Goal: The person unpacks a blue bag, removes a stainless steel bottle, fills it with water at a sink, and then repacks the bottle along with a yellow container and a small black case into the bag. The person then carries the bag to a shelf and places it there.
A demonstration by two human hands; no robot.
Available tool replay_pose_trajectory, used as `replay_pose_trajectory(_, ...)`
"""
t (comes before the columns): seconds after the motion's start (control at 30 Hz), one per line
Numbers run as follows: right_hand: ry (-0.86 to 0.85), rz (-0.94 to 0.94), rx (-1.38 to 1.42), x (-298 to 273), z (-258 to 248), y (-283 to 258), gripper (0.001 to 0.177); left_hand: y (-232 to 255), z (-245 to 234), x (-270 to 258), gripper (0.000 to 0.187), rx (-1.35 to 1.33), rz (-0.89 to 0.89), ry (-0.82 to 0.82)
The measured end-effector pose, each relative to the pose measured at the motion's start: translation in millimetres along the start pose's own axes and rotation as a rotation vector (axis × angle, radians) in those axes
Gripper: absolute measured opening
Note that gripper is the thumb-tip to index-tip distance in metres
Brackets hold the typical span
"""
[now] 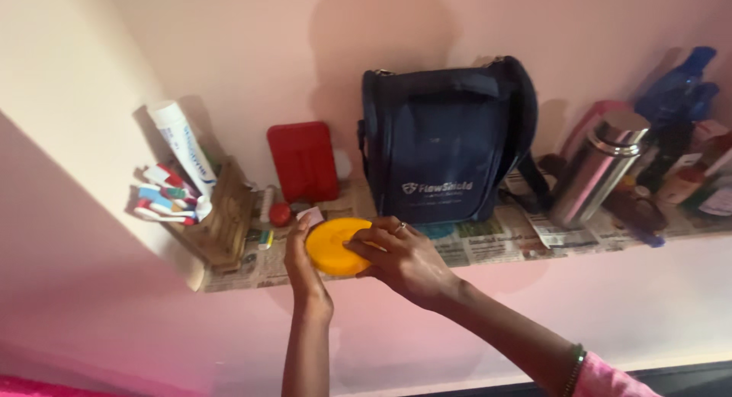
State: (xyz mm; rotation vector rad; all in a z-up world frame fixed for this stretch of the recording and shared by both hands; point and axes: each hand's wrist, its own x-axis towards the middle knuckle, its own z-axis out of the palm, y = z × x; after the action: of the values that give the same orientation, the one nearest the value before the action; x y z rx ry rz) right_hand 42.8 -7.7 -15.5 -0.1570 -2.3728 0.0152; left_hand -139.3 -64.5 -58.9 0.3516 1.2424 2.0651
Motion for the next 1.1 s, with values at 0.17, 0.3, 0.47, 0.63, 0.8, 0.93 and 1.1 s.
replay_pose_trajectory(0.17, -0.073, 0.077, -0.190, 0, 58, 4, 0.045, -8, -27, 19, 0.046, 0.079, 0.123, 0.050)
replay_pose_trajectory(0.3, -0.072, 0.116, -0.229, 3, 96, 12, 0.046, -13, -25, 24, 0.043, 0.128, 0.178, 0.007)
replay_pose_trajectory(0.47, -0.050, 0.154, -0.278, 4, 113, 20, 0.043, -5, -2, 19, 0.043, 0.322, 0.151, 0.027)
replay_pose_trajectory(0.63, -0.151, 0.165, -0.300, -4, 110, 26, 0.028, -4, 21, 10, 0.048, 0.466, 0.335, -0.087)
replay_pose_trajectory(0.8, -0.023, 0.237, 0.024, -6, 87, 25, 0.031, 1, 49, 10, 0.055, 0.310, 0.289, -0.187)
replay_pose_trajectory(0.93, 0.049, 0.162, 0.117, -10, 59, 30, 0.032, 9, 81, 4, 0.061, 0.369, 0.211, -0.304)
replay_pose_trajectory(1.1, 0.021, 0.068, 0.060, -10, 36, 35, 0.021, 40, 114, -11, 0.059, 0.348, 0.130, -0.357)
